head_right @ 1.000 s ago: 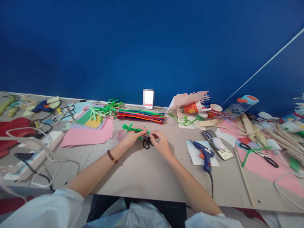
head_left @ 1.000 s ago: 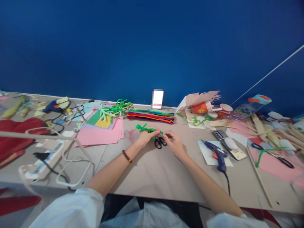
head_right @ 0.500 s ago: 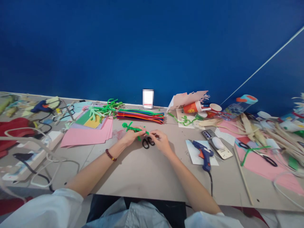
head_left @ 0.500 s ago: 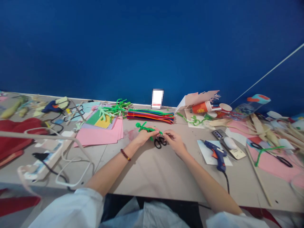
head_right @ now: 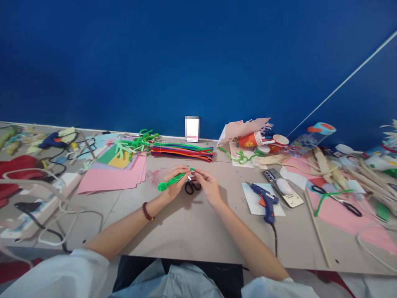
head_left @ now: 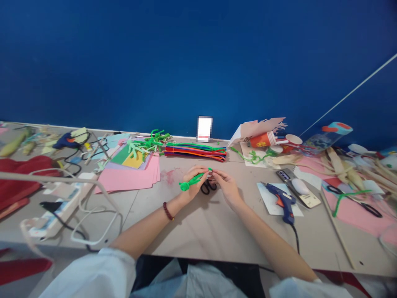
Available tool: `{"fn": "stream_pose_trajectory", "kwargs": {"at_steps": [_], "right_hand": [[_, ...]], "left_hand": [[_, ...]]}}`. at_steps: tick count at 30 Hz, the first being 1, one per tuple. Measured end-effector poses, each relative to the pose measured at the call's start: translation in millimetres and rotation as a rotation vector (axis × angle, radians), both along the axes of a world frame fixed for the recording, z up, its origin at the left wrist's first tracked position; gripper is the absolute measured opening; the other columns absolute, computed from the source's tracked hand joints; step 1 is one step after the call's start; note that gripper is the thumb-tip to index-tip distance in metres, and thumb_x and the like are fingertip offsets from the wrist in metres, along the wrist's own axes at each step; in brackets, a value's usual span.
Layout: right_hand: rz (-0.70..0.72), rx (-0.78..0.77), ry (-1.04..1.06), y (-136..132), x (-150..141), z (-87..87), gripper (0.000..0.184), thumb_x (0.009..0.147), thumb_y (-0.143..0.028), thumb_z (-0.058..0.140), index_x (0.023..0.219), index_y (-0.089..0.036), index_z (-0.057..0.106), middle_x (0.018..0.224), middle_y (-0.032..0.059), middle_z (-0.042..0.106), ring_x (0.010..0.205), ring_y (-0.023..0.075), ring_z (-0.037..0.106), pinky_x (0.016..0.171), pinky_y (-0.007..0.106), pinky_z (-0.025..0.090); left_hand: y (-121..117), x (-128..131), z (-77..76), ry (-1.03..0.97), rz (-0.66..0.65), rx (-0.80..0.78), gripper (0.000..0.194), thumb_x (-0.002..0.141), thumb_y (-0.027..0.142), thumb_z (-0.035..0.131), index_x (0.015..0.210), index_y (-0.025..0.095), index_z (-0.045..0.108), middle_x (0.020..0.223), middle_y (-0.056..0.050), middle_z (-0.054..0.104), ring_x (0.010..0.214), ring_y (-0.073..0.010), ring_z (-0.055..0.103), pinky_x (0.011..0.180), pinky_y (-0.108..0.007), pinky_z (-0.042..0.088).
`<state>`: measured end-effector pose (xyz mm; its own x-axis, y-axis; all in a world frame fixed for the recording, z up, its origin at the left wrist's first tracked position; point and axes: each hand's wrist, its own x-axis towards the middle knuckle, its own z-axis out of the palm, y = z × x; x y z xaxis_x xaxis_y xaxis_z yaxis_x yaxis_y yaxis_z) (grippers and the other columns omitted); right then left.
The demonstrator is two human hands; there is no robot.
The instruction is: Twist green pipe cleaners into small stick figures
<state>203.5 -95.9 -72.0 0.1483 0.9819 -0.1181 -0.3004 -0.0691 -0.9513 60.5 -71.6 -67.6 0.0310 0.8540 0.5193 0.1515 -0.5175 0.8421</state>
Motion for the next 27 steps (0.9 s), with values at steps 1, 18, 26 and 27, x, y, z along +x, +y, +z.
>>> {"fn": "stream_pose_trajectory", "kwargs": {"at_steps": [1, 18, 26, 27], "right_hand": [[-0.009, 0.013, -0.003, -0.3, -0.9, 0.2, 0.037, 0.060, -0.043, 0.078, 0.089, -0.019, 0.074, 0.081, 0.0046, 0.075, 0.069, 0.0170, 0.068, 0.068, 0.033, 0.057], [-0.133, 0.110, -0.176, -1.1, -0.6, 0.7, 0.029, 0.060, -0.045, 0.075, 0.073, -0.020, 0.069, 0.070, 0.0027, 0.071, 0.063, 0.0160, 0.063, 0.066, 0.032, 0.053], [-0.120, 0.172, -0.280, -4.2, 1.6, 1.3, 0.025, 0.068, -0.044, 0.069, 0.074, -0.020, 0.066, 0.068, 0.0026, 0.068, 0.063, 0.0154, 0.060, 0.061, 0.030, 0.050], [-0.112, 0.184, -0.286, -4.4, 2.2, 0.8, 0.024, 0.069, -0.044, 0.069, 0.074, -0.020, 0.066, 0.068, 0.0023, 0.067, 0.062, 0.0151, 0.060, 0.061, 0.029, 0.049]], "left_hand": [[-1.0, 1.0, 1.3, -0.007, -0.006, -0.008, 0.014, 0.077, 0.036, 0.067, 0.075, 0.024, 0.072, 0.086, -0.007, 0.072, 0.085, -0.0203, 0.066, 0.087, -0.039, 0.053], [-5.4, 4.5, -1.7, -0.020, -0.130, -0.060, 0.011, 0.075, 0.033, 0.068, 0.073, 0.023, 0.070, 0.088, -0.009, 0.069, 0.084, -0.0211, 0.066, 0.087, -0.042, 0.052], [-4.5, 5.9, -4.8, -0.017, -0.140, -0.087, 0.011, 0.075, 0.034, 0.069, 0.071, 0.023, 0.071, 0.089, -0.009, 0.069, 0.083, -0.0212, 0.065, 0.086, -0.041, 0.052], [-4.5, 6.0, -5.0, -0.014, -0.138, -0.083, 0.012, 0.075, 0.035, 0.069, 0.071, 0.023, 0.071, 0.088, -0.009, 0.069, 0.083, -0.0211, 0.065, 0.085, -0.041, 0.052]]}}
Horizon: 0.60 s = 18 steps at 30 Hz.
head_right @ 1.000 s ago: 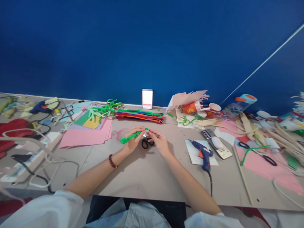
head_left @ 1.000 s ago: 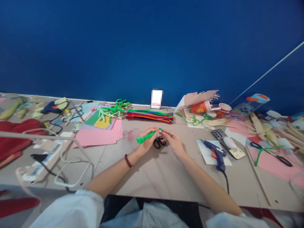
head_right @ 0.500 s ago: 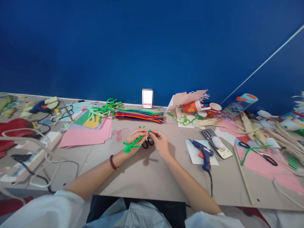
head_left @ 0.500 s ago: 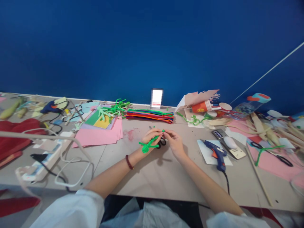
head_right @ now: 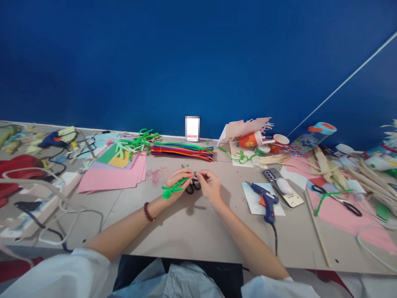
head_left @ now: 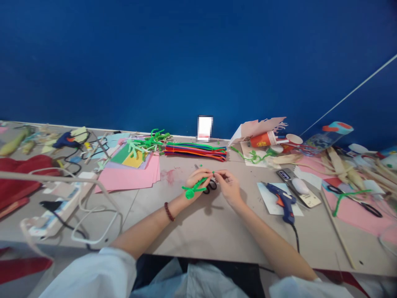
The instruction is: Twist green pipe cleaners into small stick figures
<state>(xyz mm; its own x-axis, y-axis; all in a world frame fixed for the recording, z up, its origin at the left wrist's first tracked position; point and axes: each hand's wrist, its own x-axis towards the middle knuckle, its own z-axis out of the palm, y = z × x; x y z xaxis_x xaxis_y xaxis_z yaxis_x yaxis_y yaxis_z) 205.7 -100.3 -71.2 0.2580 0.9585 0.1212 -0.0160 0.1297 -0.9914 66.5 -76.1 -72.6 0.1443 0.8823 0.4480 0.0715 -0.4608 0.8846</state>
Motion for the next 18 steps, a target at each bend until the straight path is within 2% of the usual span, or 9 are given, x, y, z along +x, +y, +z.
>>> {"fn": "stream_pose_trajectory", "kwargs": {"at_steps": [6, 9, 12, 18], "right_hand": [[0.037, -0.012, -0.021, 4, 3, -5.3, 0.030, 0.072, -0.049, 0.067, 0.074, -0.019, 0.064, 0.065, 0.0014, 0.064, 0.059, 0.0142, 0.057, 0.058, 0.028, 0.049], [0.096, -0.082, 0.096, 8, 4, -8.0, 0.038, 0.069, -0.056, 0.068, 0.076, -0.019, 0.066, 0.070, 0.0027, 0.067, 0.061, 0.0149, 0.059, 0.060, 0.030, 0.052], [0.118, -0.125, 0.208, 11, 4, -10.0, 0.041, 0.067, -0.055, 0.070, 0.085, -0.019, 0.068, 0.074, 0.0030, 0.068, 0.064, 0.0149, 0.061, 0.061, 0.030, 0.053], [0.126, -0.089, 0.155, 11, 5, -10.1, 0.037, 0.065, -0.048, 0.074, 0.090, -0.020, 0.069, 0.082, 0.0028, 0.070, 0.067, 0.0137, 0.060, 0.064, 0.029, 0.052]], "left_hand": [[4, -1, -1.8, -0.017, 0.004, -0.049, 0.014, 0.075, 0.037, 0.069, 0.074, 0.023, 0.070, 0.087, -0.007, 0.071, 0.087, -0.0214, 0.066, 0.093, -0.042, 0.050], [11, -3, -3.4, -0.100, 0.021, -0.236, 0.018, 0.073, 0.038, 0.071, 0.078, 0.021, 0.067, 0.083, -0.005, 0.070, 0.080, -0.0199, 0.067, 0.086, -0.039, 0.054], [17, -5, -3.7, -0.223, -0.006, -0.415, 0.026, 0.068, 0.038, 0.074, 0.082, 0.018, 0.065, 0.082, -0.004, 0.070, 0.074, -0.0178, 0.068, 0.076, -0.034, 0.056], [22, -2, -1.4, -0.474, -0.118, -0.709, 0.038, 0.058, 0.040, 0.083, 0.072, 0.014, 0.060, 0.063, -0.002, 0.068, 0.060, -0.0148, 0.067, 0.060, -0.025, 0.055]]}}
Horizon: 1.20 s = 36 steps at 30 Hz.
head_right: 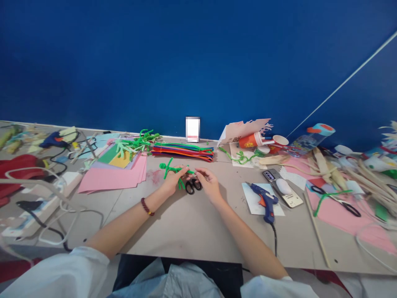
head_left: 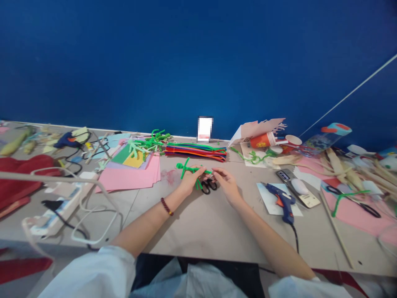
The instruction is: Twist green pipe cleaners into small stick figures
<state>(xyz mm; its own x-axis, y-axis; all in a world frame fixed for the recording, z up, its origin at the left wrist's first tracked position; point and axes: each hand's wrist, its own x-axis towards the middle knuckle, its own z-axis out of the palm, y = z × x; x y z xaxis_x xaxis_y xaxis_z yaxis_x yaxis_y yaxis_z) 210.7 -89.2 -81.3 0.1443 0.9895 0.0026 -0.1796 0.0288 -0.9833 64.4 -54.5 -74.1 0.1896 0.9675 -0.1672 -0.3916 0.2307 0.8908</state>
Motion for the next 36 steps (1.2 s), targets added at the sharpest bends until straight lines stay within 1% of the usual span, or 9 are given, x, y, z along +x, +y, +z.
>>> {"fn": "stream_pose_trajectory", "kwargs": {"at_steps": [2, 6, 11, 15, 19, 24, 28, 32, 36], "right_hand": [[0.038, 0.008, -0.025, 0, 0, -0.1, 0.036, 0.065, -0.048, 0.074, 0.087, -0.020, 0.070, 0.082, 0.0028, 0.070, 0.067, 0.0141, 0.061, 0.065, 0.029, 0.052], [0.101, -0.003, -0.029, 2, 2, -1.4, 0.033, 0.061, -0.047, 0.077, 0.080, -0.021, 0.070, 0.079, 0.0016, 0.069, 0.066, 0.0139, 0.060, 0.065, 0.029, 0.050], [0.146, -0.027, -0.010, 2, 3, -2.0, 0.033, 0.060, -0.048, 0.078, 0.076, -0.021, 0.067, 0.071, -0.0011, 0.066, 0.061, 0.0124, 0.057, 0.061, 0.027, 0.047], [0.168, -0.096, 0.065, 1, 4, -1.7, 0.038, 0.060, -0.050, 0.078, 0.077, -0.020, 0.064, 0.065, -0.0029, 0.064, 0.056, 0.0108, 0.055, 0.057, 0.025, 0.044], [0.166, -0.160, 0.178, 1, 4, -1.2, 0.040, 0.057, -0.052, 0.080, 0.078, -0.020, 0.067, 0.069, -0.0014, 0.067, 0.058, 0.0105, 0.056, 0.058, 0.024, 0.044], [0.163, -0.158, 0.239, 1, 3, -0.9, 0.038, 0.057, -0.048, 0.081, 0.082, -0.021, 0.070, 0.070, -0.0015, 0.068, 0.058, 0.0093, 0.056, 0.060, 0.024, 0.044], [0.161, -0.146, 0.221, 0, 3, -0.6, 0.037, 0.057, -0.045, 0.082, 0.083, -0.021, 0.068, 0.070, -0.0021, 0.068, 0.059, 0.0095, 0.056, 0.061, 0.024, 0.043], [0.148, -0.117, 0.158, 0, 3, -0.8, 0.035, 0.060, -0.046, 0.080, 0.078, -0.021, 0.064, 0.067, -0.0034, 0.064, 0.058, 0.0098, 0.054, 0.059, 0.024, 0.042], [0.076, -0.060, 0.119, 3, 3, -3.2, 0.041, 0.057, -0.052, 0.079, 0.075, -0.021, 0.058, 0.062, -0.0051, 0.057, 0.056, 0.0103, 0.051, 0.056, 0.025, 0.042]], "left_hand": [[0, 1, 2.2, -0.031, -0.027, -0.080, 0.036, 0.057, 0.037, 0.084, 0.069, 0.013, 0.060, 0.061, -0.003, 0.068, 0.055, -0.0130, 0.065, 0.053, -0.021, 0.053], [-1, 0, 8.5, -0.047, -0.060, -0.193, 0.024, 0.066, 0.026, 0.080, 0.069, 0.012, 0.061, 0.058, -0.002, 0.067, 0.049, -0.0105, 0.063, 0.047, -0.017, 0.051], [-1, -5, 11.9, -0.134, -0.179, -0.264, 0.010, 0.077, 0.021, 0.068, 0.080, 0.012, 0.065, 0.061, -0.003, 0.068, 0.050, -0.0116, 0.064, 0.049, -0.019, 0.052], [1, -8, 9.7, -0.221, -0.269, -0.285, 0.011, 0.080, 0.014, 0.058, 0.087, 0.011, 0.065, 0.064, -0.006, 0.069, 0.054, -0.0137, 0.066, 0.050, -0.020, 0.053], [2, -8, 7.8, -0.215, -0.229, -0.321, 0.010, 0.077, 0.008, 0.057, 0.084, 0.011, 0.064, 0.063, -0.005, 0.069, 0.054, -0.0133, 0.066, 0.050, -0.019, 0.053], [3, -8, 5.9, -0.242, -0.190, -0.346, 0.008, 0.081, 0.009, 0.056, 0.083, 0.011, 0.063, 0.066, -0.006, 0.070, 0.054, -0.0116, 0.067, 0.055, -0.018, 0.055], [4, -8, 3.7, -0.223, -0.213, -0.339, 0.006, 0.082, 0.012, 0.058, 0.083, 0.010, 0.064, 0.065, -0.006, 0.070, 0.055, -0.0113, 0.066, 0.054, -0.017, 0.054], [3, -8, 1.4, -0.194, -0.251, -0.313, 0.007, 0.081, 0.012, 0.057, 0.081, 0.010, 0.064, 0.065, -0.007, 0.070, 0.057, -0.0121, 0.066, 0.056, -0.019, 0.053], [2, -8, 2.1, -0.207, -0.298, -0.264, 0.016, 0.082, 0.021, 0.056, 0.085, 0.010, 0.065, 0.069, -0.009, 0.070, 0.059, -0.0144, 0.066, 0.058, -0.023, 0.054]]}}
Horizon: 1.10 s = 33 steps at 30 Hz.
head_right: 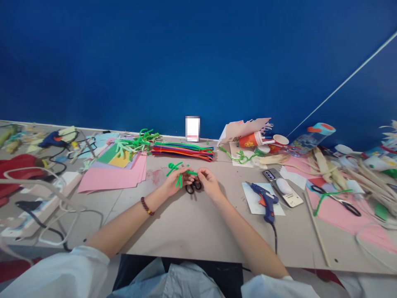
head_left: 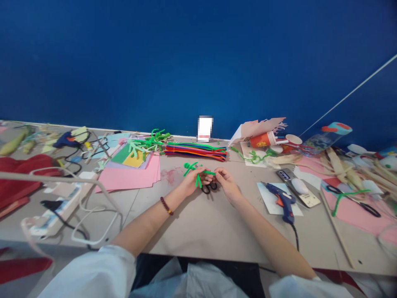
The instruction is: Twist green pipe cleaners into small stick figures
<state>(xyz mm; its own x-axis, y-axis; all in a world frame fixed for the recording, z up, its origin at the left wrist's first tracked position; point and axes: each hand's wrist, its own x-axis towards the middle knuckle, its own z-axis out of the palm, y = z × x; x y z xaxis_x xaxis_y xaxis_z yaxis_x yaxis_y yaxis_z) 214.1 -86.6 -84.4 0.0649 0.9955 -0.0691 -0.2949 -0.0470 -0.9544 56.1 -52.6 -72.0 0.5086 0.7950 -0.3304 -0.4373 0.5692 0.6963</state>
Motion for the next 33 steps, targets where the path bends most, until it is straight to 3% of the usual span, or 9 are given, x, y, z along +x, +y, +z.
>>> {"fn": "stream_pose_trajectory", "kwargs": {"at_steps": [3, 6, 10, 13, 18, 22, 27, 33], "right_hand": [[-0.077, -0.003, 0.020, 2, 2, -1.7, 0.043, 0.058, -0.052, 0.078, 0.077, -0.022, 0.056, 0.059, -0.0059, 0.055, 0.055, 0.0102, 0.051, 0.055, 0.024, 0.041], [-0.150, -0.039, 0.047, 3, 4, -1.9, 0.042, 0.058, -0.051, 0.078, 0.079, -0.022, 0.055, 0.058, -0.0062, 0.055, 0.051, 0.0091, 0.049, 0.049, 0.023, 0.038], [-0.205, -0.048, 0.067, 3, 4, 0.7, 0.041, 0.060, -0.045, 0.077, 0.087, -0.022, 0.057, 0.067, -0.0042, 0.061, 0.055, 0.0099, 0.054, 0.051, 0.023, 0.042], [-0.204, -0.061, 0.068, 2, 2, 2.6, 0.046, 0.062, -0.045, 0.075, 0.097, -0.024, 0.054, 0.075, -0.0026, 0.065, 0.057, 0.0114, 0.057, 0.052, 0.025, 0.045], [-0.164, 0.014, -0.062, -1, -3, 1.0, 0.044, 0.063, -0.043, 0.074, 0.095, -0.025, 0.049, 0.075, -0.0025, 0.063, 0.063, 0.0141, 0.059, 0.060, 0.028, 0.049], [-0.146, 0.145, -0.221, -3, -7, -5.0, 0.040, 0.069, -0.037, 0.072, 0.102, -0.025, 0.051, 0.078, -0.0015, 0.060, 0.072, 0.0147, 0.060, 0.069, 0.028, 0.049], [-0.076, 0.164, -0.321, -6, -7, -9.4, 0.030, 0.077, -0.036, 0.064, 0.103, -0.024, 0.056, 0.083, 0.0005, 0.061, 0.071, 0.0150, 0.058, 0.070, 0.030, 0.048], [-0.098, 0.265, -0.534, -1, 0, 4.7, 0.022, 0.080, -0.035, 0.058, 0.099, -0.025, 0.062, 0.096, 0.0040, 0.063, 0.081, 0.0180, 0.058, 0.074, 0.032, 0.048]], "left_hand": [[0, -1, 0.4, -0.088, -0.037, 0.061, 0.026, 0.078, 0.028, 0.057, 0.092, 0.009, 0.066, 0.069, -0.009, 0.068, 0.059, -0.0166, 0.064, 0.056, -0.027, 0.053], [0, 0, -0.9, -0.114, -0.013, 0.105, 0.031, 0.071, 0.025, 0.062, 0.098, 0.010, 0.066, 0.067, -0.004, 0.065, 0.055, -0.0135, 0.059, 0.052, -0.025, 0.049], [-2, 2, -1.8, -0.050, 0.115, 0.181, 0.030, 0.069, 0.018, 0.069, 0.099, 0.014, 0.066, 0.065, 0.001, 0.060, 0.052, -0.0086, 0.054, 0.051, -0.020, 0.046], [-5, 4, -0.4, 0.030, 0.149, 0.287, 0.032, 0.070, 0.024, 0.073, 0.099, 0.016, 0.067, 0.071, 0.000, 0.063, 0.056, -0.0092, 0.056, 0.053, -0.021, 0.047], [-9, 5, 2.5, 0.155, 0.188, 0.379, 0.042, 0.068, 0.028, 0.077, 0.107, 0.015, 0.067, 0.069, 0.000, 0.066, 0.057, -0.0102, 0.058, 0.057, -0.023, 0.047], [-6, 4, 0.3, 0.154, 0.214, 0.343, 0.042, 0.069, 0.031, 0.077, 0.107, 0.015, 0.068, 0.076, -0.003, 0.071, 0.065, -0.0127, 0.063, 0.062, -0.024, 0.048], [6, -4, -4.7, 0.051, 0.149, 0.210, 0.034, 0.071, 0.028, 0.076, 0.102, 0.015, 0.069, 0.077, -0.003, 0.071, 0.063, -0.0116, 0.064, 0.062, -0.023, 0.048], [19, -14, -6.1, -0.030, 0.088, 0.147, 0.027, 0.072, 0.019, 0.073, 0.099, 0.014, 0.070, 0.069, 0.000, 0.065, 0.059, -0.0078, 0.059, 0.056, -0.019, 0.044]]}}
